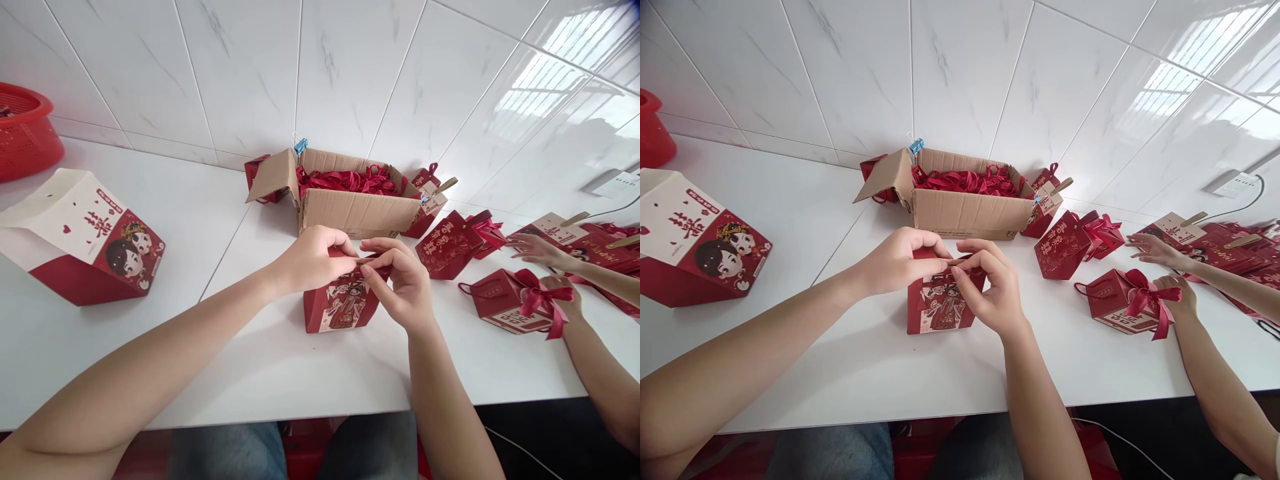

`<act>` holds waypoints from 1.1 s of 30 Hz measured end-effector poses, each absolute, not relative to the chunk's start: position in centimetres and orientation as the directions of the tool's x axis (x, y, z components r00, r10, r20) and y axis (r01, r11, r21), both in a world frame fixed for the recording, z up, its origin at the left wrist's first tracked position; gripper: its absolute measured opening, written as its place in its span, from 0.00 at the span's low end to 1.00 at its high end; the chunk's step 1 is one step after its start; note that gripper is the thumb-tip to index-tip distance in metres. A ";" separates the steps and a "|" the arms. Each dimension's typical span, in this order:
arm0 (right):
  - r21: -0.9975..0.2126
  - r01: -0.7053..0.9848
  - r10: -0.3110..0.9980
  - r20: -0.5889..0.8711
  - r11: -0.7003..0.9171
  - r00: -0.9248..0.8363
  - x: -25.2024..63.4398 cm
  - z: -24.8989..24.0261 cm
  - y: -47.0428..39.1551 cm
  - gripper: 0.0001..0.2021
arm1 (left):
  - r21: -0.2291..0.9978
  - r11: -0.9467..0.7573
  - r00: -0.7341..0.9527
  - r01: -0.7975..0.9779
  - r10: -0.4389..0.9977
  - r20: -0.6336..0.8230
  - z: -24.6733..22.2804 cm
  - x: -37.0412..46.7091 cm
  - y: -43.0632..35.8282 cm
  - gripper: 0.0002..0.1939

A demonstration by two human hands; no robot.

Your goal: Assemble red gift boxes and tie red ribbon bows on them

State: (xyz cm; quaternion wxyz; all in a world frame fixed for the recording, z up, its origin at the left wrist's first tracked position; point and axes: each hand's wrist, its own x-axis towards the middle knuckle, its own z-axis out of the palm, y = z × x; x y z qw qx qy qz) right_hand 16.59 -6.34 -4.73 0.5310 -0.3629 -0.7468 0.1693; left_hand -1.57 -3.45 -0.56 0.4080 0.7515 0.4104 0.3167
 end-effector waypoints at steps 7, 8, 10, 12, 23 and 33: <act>-0.641 0.370 0.730 0.656 0.673 -0.191 16.6 -4.7 -6.4 0.03 | 0.889 -0.297 0.463 0.349 0.879 0.112 -0.5 -1.5 -3.5 0.06; -0.638 0.375 0.729 0.658 0.672 -0.188 16.6 -4.8 -6.4 0.03 | 0.888 -0.299 0.468 0.349 0.877 0.111 -0.5 -1.5 -3.5 0.07; -0.632 0.383 0.725 0.666 0.674 -0.178 16.5 -4.8 -6.4 0.03 | 0.884 -0.312 0.482 0.348 0.868 0.116 -0.5 -1.5 -3.4 0.07; -0.629 0.387 0.722 0.670 0.674 -0.170 16.5 -4.9 -6.3 0.03 | 0.874 -0.345 0.501 0.343 0.854 0.141 -0.5 -1.6 -3.4 0.07; -0.639 0.371 0.725 0.670 0.674 -0.162 16.6 -5.0 -6.0 0.03 | 0.786 -0.504 0.565 0.358 0.787 0.247 -0.9 -1.9 -3.1 0.02; -0.708 0.323 0.767 0.635 0.628 -0.098 16.8 -5.4 -6.1 0.04 | 0.779 -0.498 0.528 0.379 0.809 0.260 -0.8 -1.9 -3.1 0.03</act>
